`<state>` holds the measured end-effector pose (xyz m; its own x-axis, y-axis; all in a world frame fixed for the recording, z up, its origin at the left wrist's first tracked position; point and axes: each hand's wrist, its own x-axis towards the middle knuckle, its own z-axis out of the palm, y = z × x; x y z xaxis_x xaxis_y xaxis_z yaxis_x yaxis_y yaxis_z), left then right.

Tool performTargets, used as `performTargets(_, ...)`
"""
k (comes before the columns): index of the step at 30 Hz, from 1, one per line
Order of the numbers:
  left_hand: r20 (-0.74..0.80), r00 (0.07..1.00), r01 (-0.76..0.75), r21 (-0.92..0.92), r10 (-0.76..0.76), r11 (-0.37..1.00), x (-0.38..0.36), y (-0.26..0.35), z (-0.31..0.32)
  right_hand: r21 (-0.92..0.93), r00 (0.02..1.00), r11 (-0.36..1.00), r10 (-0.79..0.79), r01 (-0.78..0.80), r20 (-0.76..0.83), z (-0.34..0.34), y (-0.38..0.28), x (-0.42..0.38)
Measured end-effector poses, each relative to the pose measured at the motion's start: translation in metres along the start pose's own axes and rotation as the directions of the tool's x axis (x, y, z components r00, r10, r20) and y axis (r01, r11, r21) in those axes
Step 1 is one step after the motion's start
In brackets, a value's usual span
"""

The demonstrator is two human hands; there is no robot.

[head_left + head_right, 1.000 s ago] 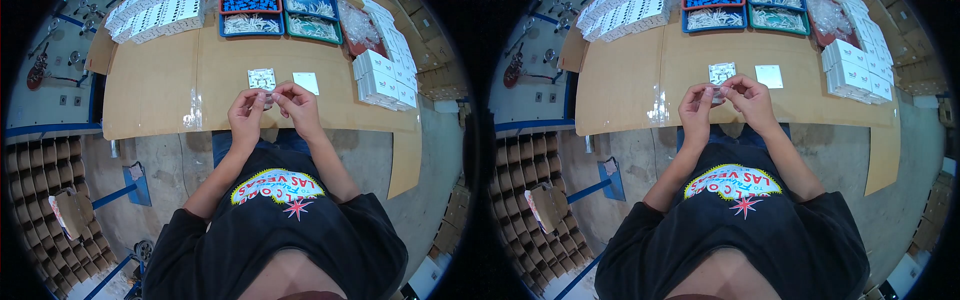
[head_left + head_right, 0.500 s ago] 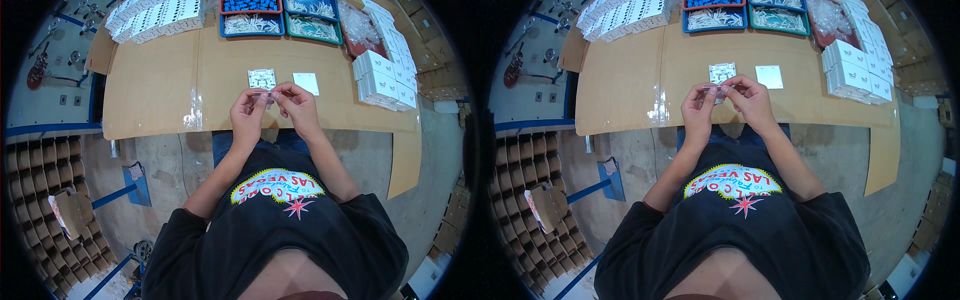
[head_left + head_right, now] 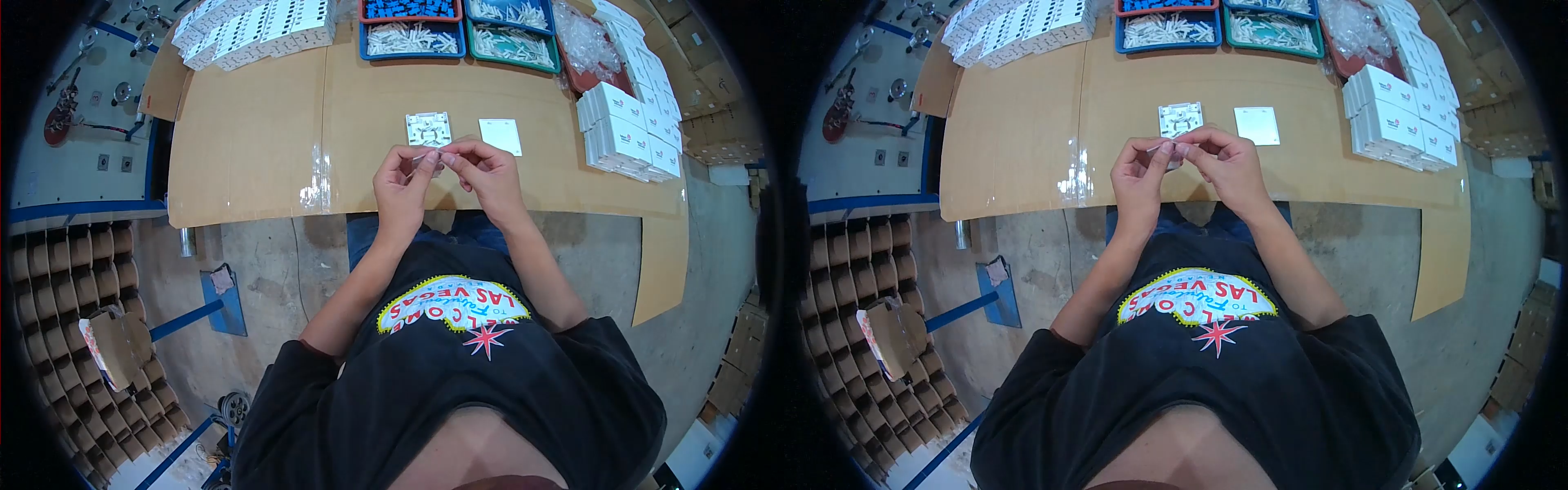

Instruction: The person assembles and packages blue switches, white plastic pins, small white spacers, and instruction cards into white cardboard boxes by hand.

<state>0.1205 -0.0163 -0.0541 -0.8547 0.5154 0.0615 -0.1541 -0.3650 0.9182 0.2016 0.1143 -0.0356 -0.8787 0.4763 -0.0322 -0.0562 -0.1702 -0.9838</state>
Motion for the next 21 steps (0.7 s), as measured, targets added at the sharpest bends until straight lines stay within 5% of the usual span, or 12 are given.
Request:
performTargets(9,0.007,0.986,0.169,-0.01,-0.169,0.986,-0.001,0.008,0.0,-0.081,0.997,0.994,0.066,-0.069,-0.031,-0.008,0.001,0.004)
performTargets(15,0.042,0.999,-0.016,0.134,0.011,0.991,0.001,-0.001,-0.006,0.019,0.994,0.994,0.104,-0.105,0.023,-0.002,-0.003,0.001)
performTargets(17,0.006,0.998,0.056,-0.081,-0.056,0.995,0.003,0.001,-0.01,0.033,0.997,0.997,0.067,-0.068,0.037,-0.006,-0.003,0.003)
performTargets(21,0.017,0.943,0.331,-0.001,-0.331,0.944,0.009,0.009,-0.016,0.072,0.996,0.995,-0.077,0.074,0.038,-0.012,0.008,0.005)
